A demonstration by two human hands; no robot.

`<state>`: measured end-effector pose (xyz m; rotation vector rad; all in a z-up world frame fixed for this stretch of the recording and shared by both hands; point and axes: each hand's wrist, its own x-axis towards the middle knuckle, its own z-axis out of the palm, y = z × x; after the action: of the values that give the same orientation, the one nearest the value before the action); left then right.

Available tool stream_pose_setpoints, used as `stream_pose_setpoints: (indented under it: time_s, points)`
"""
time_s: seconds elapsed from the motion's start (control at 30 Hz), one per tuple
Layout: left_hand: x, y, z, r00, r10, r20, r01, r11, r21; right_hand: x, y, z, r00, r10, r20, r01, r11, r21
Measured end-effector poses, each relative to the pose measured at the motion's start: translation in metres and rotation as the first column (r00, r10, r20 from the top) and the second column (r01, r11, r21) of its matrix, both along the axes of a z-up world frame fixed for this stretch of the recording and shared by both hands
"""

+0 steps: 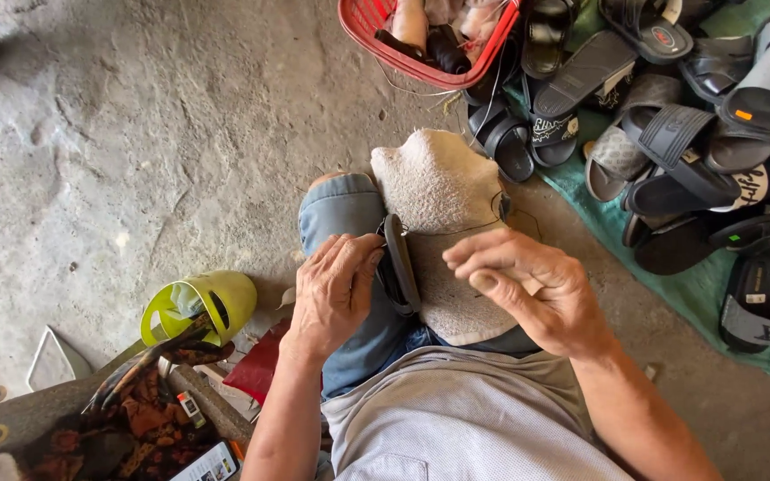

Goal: A person is hand-sewing a black sandal strap to its sole using a needle and thread while sitting on the floor.

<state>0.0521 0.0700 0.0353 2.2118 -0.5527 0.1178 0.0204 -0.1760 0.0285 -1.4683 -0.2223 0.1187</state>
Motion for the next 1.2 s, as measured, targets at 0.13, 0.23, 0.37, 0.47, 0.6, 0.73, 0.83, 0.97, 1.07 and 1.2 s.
stream_pose_setpoints:
  time_s: [0.13, 0.23, 0.37, 0.47, 0.6, 0.73, 0.83, 0.97, 1.07, 1.2]
  points:
    - [0.006, -0.002, -0.001, 1.0, -0.012, 0.018, 0.012, 1.0, -0.014, 0.025, 0.016, -0.004, 0.988, 0.03, 0.151, 0.011, 0.965, -0.261]
    - [0.004, -0.001, 0.002, 1.0, 0.009, 0.02, -0.009, 1.0, 0.01, 0.036, 0.037, -0.008, 0.96, 0.053, 0.275, 0.071, 0.904, -0.421]
    - [0.002, 0.002, 0.002, 0.999, 0.047, 0.018, -0.047, 0.999, 0.007, 0.038, 0.043, -0.011, 0.975, 0.029, 0.221, 0.057, 0.925, -0.375]
    - [0.002, 0.003, -0.001, 0.999, 0.04, 0.014, -0.04, 0.999, -0.001, 0.034, 0.033, 0.005, 0.99, 0.072, 0.122, -0.042, 0.972, -0.231]
    - [0.007, 0.0, -0.001, 1.0, 0.019, 0.011, -0.019, 1.0, 0.008, 0.012, 0.01, -0.003, 0.985, 0.148, -0.085, -0.118, 0.949, 0.292]
    - [0.008, -0.006, 0.0, 0.999, 0.026, 0.042, -0.027, 0.999, 0.028, 0.025, 0.006, 0.001, 0.997, 0.08, -0.001, -0.08, 0.997, 0.001]
    - [0.008, -0.008, 0.003, 0.998, 0.021, 0.056, -0.024, 0.997, 0.067, 0.038, 0.018, 0.018, 0.986, 0.067, 0.151, -0.006, 0.929, -0.369]
    - [0.005, -0.005, 0.001, 0.997, 0.036, 0.071, -0.044, 0.993, 0.111, 0.043, 0.024, 0.019, 0.965, 0.14, 0.22, 0.009, 0.826, -0.564]
    - [0.003, -0.004, 0.0, 0.997, 0.036, 0.061, -0.043, 0.993, 0.114, 0.045, 0.02, 0.021, 0.958, 0.212, 0.195, -0.047, 0.782, -0.621]
    - [0.004, -0.006, 0.002, 0.998, 0.022, 0.051, -0.026, 0.996, 0.084, 0.05, 0.018, 0.035, 0.943, 0.305, 0.131, -0.144, 0.732, -0.666]
